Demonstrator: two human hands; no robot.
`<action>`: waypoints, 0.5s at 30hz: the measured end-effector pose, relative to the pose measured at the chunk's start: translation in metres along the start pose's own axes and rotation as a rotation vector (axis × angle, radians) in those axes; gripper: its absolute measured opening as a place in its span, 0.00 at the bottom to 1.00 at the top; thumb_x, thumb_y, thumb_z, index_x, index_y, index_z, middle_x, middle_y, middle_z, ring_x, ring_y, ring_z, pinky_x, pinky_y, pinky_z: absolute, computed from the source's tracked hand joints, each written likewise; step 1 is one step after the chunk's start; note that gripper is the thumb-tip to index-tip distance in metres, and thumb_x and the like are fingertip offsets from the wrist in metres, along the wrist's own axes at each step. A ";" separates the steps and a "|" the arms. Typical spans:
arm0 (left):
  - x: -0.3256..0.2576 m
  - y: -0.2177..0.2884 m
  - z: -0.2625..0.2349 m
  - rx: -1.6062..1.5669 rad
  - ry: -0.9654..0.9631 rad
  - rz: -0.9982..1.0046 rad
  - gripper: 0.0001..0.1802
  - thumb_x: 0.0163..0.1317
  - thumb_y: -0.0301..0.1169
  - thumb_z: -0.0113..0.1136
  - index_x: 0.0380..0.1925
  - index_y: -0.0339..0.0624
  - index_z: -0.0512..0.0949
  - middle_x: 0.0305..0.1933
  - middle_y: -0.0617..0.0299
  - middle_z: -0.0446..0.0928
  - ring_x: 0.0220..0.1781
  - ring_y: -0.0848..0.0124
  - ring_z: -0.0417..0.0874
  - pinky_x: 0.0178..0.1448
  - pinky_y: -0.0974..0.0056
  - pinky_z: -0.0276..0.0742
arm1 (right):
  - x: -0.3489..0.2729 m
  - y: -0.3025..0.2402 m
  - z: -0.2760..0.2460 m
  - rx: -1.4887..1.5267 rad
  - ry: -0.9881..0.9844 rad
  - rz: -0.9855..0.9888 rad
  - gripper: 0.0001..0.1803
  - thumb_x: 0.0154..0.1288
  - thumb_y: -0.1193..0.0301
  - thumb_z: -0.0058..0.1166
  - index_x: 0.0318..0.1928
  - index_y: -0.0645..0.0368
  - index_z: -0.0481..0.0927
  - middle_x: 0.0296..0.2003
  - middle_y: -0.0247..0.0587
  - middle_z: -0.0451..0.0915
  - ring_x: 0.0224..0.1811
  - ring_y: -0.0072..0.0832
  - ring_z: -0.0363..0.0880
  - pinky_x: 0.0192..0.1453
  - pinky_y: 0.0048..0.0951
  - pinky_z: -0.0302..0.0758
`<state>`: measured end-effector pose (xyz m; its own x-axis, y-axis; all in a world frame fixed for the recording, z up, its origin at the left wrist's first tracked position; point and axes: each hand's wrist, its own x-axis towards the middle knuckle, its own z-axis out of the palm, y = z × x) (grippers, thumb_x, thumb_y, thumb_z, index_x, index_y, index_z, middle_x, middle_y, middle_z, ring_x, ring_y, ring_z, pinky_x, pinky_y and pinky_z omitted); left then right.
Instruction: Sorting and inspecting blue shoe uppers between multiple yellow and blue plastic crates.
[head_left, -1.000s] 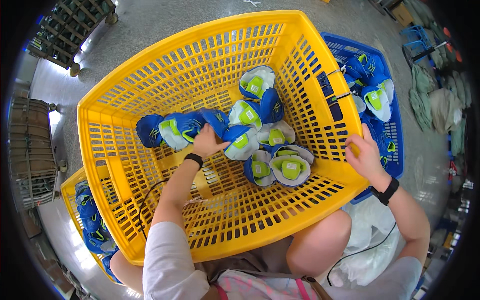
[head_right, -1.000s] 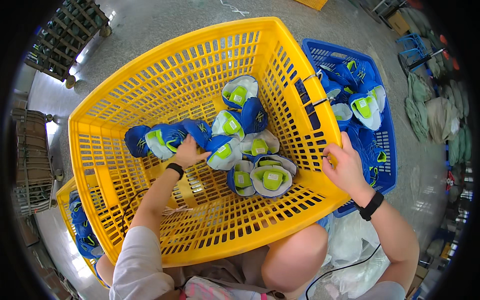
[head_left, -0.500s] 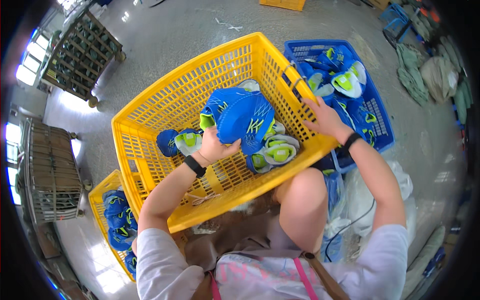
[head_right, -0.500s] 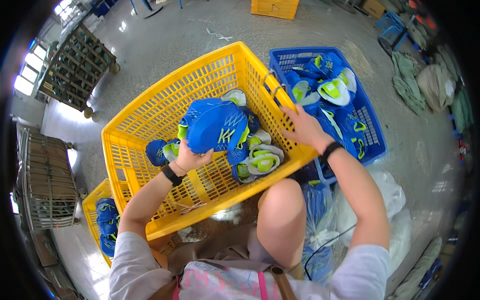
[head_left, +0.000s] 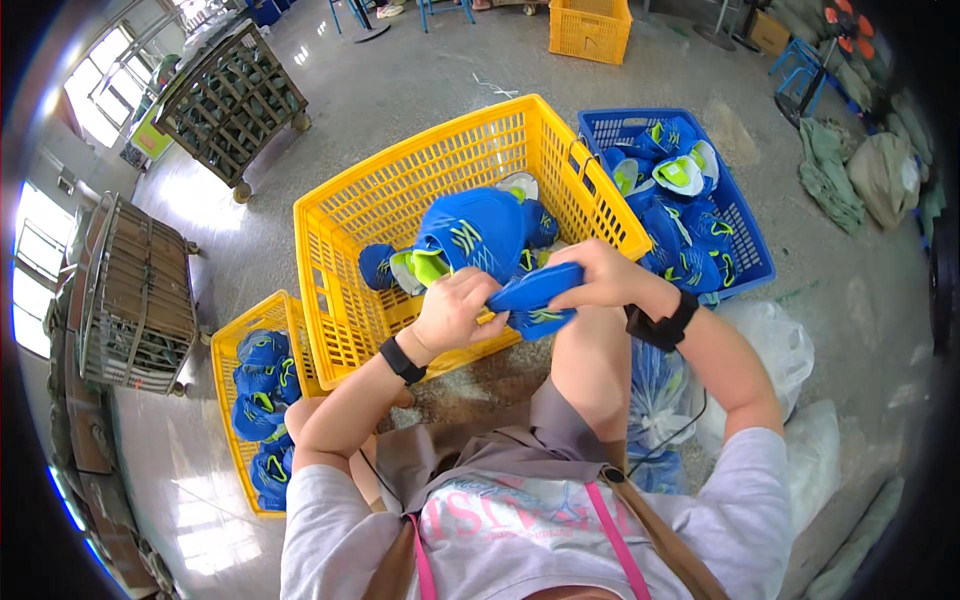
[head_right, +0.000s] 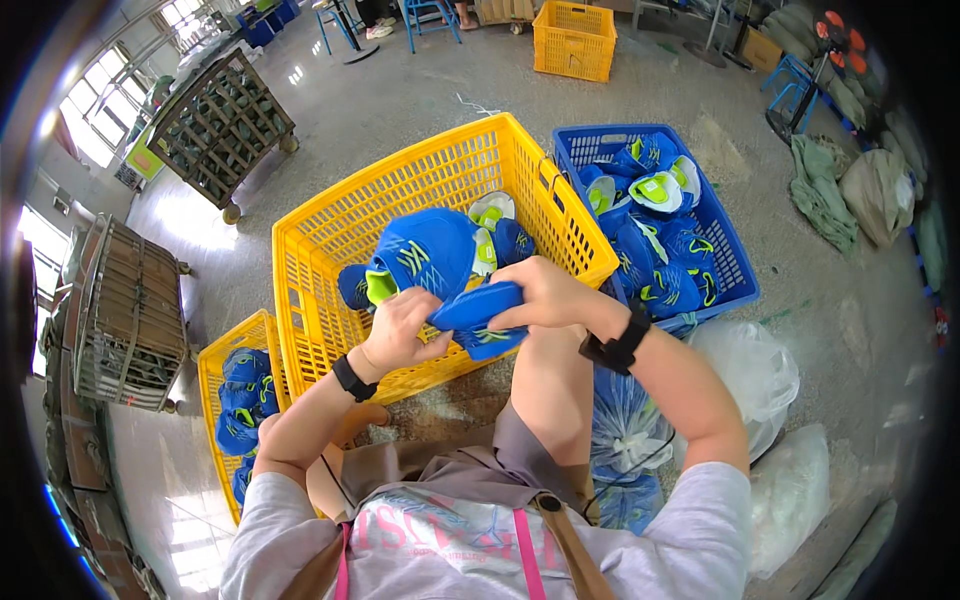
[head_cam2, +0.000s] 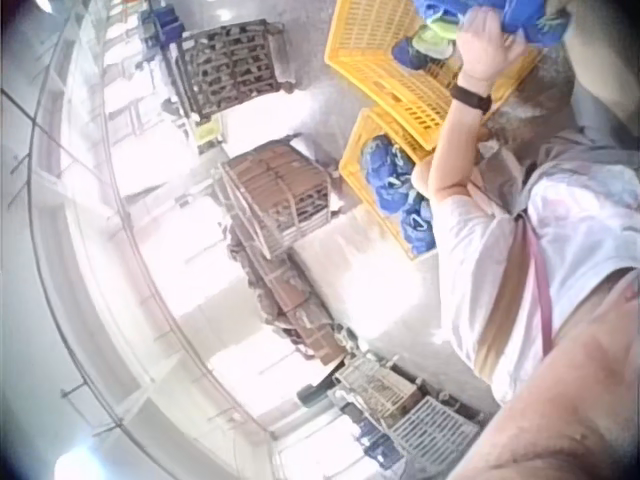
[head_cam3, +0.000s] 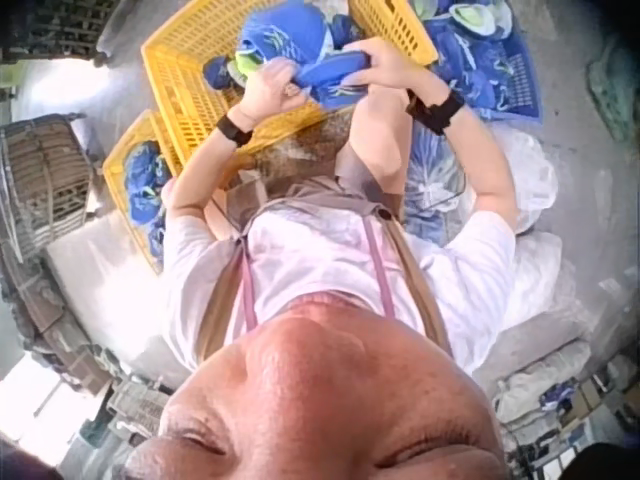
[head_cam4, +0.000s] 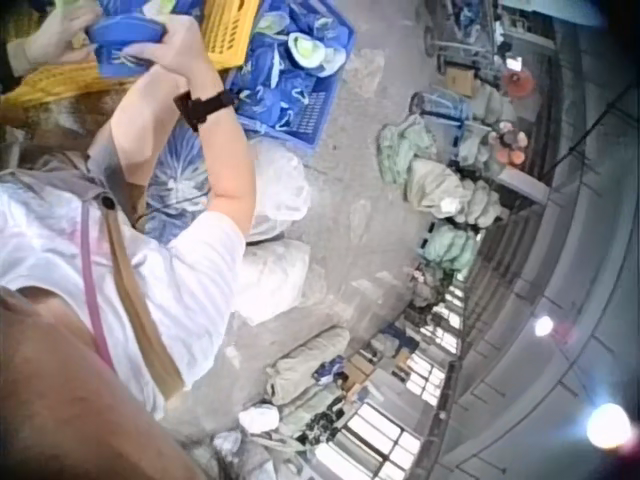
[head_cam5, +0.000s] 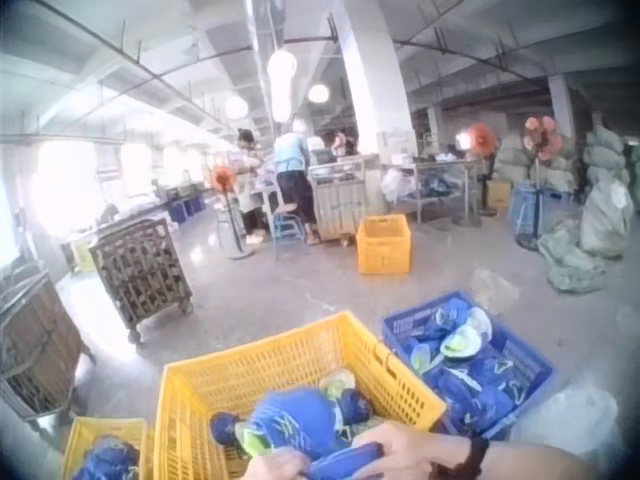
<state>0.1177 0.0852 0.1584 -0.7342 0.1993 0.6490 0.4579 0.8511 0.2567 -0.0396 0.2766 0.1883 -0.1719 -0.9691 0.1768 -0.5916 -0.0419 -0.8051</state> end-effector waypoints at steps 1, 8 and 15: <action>0.001 0.004 -0.001 -0.052 0.028 -0.004 0.10 0.38 0.31 0.62 0.21 0.43 0.73 0.28 0.61 0.73 0.28 0.64 0.75 0.27 0.65 0.69 | -0.012 -0.004 -0.004 0.206 0.132 0.051 0.20 0.43 0.65 0.67 0.37 0.62 0.79 0.29 0.37 0.81 0.33 0.31 0.80 0.41 0.30 0.74; 0.010 0.042 0.002 -0.118 -0.225 0.333 0.12 0.40 0.39 0.61 0.16 0.47 0.70 0.27 0.64 0.73 0.28 0.68 0.74 0.25 0.63 0.65 | -0.039 0.008 0.019 1.576 0.358 0.075 0.31 0.63 0.64 0.47 0.63 0.63 0.55 0.61 0.48 0.63 0.62 0.40 0.63 0.66 0.45 0.59; -0.015 0.046 0.023 -0.233 -0.592 0.047 0.08 0.40 0.32 0.62 0.18 0.46 0.73 0.32 0.64 0.75 0.38 0.63 0.77 0.42 0.60 0.71 | -0.019 0.021 0.028 0.943 0.469 0.185 0.30 0.48 0.78 0.62 0.54 0.66 0.68 0.48 0.41 0.74 0.49 0.27 0.73 0.56 0.29 0.69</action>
<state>0.1382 0.1325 0.1444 -0.8330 0.5250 0.1746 0.5441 0.7205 0.4300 -0.0269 0.2877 0.1524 -0.6009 -0.7980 0.0458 0.2877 -0.2694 -0.9191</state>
